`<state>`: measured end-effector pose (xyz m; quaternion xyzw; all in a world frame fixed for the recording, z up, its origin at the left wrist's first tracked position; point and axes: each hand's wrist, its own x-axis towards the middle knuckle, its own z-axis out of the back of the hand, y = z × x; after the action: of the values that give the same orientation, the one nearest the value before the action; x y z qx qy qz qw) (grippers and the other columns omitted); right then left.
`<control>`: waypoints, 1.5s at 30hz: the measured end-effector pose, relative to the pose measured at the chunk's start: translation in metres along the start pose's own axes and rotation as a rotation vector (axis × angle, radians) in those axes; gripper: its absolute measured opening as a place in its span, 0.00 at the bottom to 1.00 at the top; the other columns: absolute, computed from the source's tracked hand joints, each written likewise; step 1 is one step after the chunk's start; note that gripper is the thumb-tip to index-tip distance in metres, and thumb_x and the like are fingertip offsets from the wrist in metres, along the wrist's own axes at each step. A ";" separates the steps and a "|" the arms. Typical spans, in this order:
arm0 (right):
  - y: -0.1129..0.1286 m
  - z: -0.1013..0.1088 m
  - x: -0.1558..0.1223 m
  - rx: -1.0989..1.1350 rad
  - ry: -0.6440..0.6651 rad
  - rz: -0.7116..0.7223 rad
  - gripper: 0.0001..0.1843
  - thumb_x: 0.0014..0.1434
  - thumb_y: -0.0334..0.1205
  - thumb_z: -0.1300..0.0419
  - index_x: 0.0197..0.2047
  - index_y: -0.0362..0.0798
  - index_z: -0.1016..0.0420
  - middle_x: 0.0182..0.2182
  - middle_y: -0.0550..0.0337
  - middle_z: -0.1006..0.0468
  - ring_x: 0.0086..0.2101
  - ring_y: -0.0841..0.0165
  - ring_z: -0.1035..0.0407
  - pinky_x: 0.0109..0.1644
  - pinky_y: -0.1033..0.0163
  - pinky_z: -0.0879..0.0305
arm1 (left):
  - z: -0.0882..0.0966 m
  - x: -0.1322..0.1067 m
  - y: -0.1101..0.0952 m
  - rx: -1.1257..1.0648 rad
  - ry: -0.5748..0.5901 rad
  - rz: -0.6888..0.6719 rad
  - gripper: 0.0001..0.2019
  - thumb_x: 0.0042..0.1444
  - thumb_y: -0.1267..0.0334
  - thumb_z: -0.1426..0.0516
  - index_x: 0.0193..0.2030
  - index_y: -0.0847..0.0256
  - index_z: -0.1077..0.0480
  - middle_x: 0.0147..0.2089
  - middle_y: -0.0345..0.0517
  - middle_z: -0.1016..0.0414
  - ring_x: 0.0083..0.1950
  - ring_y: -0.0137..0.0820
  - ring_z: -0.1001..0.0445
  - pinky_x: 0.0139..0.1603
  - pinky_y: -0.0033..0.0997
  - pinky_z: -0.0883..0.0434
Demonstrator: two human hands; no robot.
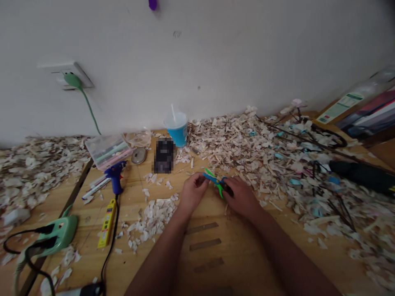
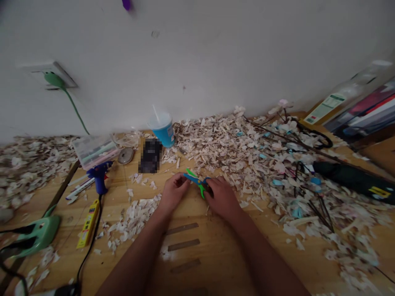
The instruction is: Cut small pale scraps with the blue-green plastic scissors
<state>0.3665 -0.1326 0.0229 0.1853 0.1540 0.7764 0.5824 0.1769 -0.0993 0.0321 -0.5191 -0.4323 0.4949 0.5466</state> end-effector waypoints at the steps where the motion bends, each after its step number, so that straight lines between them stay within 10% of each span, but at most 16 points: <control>1: 0.000 0.000 0.000 0.002 -0.003 0.002 0.10 0.58 0.37 0.44 0.43 0.47 0.29 0.38 0.50 0.25 0.42 0.57 0.35 0.45 0.56 0.38 | 0.001 0.000 0.000 0.017 -0.008 -0.005 0.06 0.52 0.62 0.39 0.33 0.62 0.25 0.28 0.41 0.27 0.29 0.27 0.34 0.33 0.26 0.38; 12: -0.015 -0.001 -0.002 0.126 -0.268 -0.164 0.10 0.59 0.40 0.48 0.41 0.48 0.28 0.33 0.53 0.27 0.35 0.61 0.33 0.39 0.59 0.38 | 0.003 0.002 0.001 -0.114 -0.010 0.087 0.12 0.48 0.54 0.36 0.30 0.61 0.25 0.26 0.40 0.27 0.28 0.27 0.33 0.31 0.26 0.38; 20: 0.005 0.005 -0.002 -0.035 0.008 0.038 0.08 0.56 0.39 0.43 0.40 0.48 0.31 0.36 0.51 0.26 0.40 0.58 0.36 0.44 0.56 0.40 | 0.003 0.000 0.000 -0.245 -0.032 0.178 0.10 0.46 0.58 0.35 0.33 0.61 0.21 0.27 0.40 0.24 0.29 0.27 0.30 0.35 0.27 0.36; 45: 0.002 0.002 -0.002 -0.051 0.006 0.042 0.10 0.56 0.40 0.43 0.42 0.48 0.31 0.38 0.51 0.25 0.41 0.57 0.37 0.44 0.56 0.42 | 0.008 0.001 -0.003 -0.056 -0.039 0.007 0.08 0.52 0.60 0.40 0.35 0.58 0.21 0.34 0.43 0.22 0.35 0.31 0.28 0.40 0.28 0.33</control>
<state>0.3666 -0.1349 0.0257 0.1712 0.1317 0.7927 0.5700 0.1694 -0.0968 0.0354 -0.5258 -0.4546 0.4945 0.5218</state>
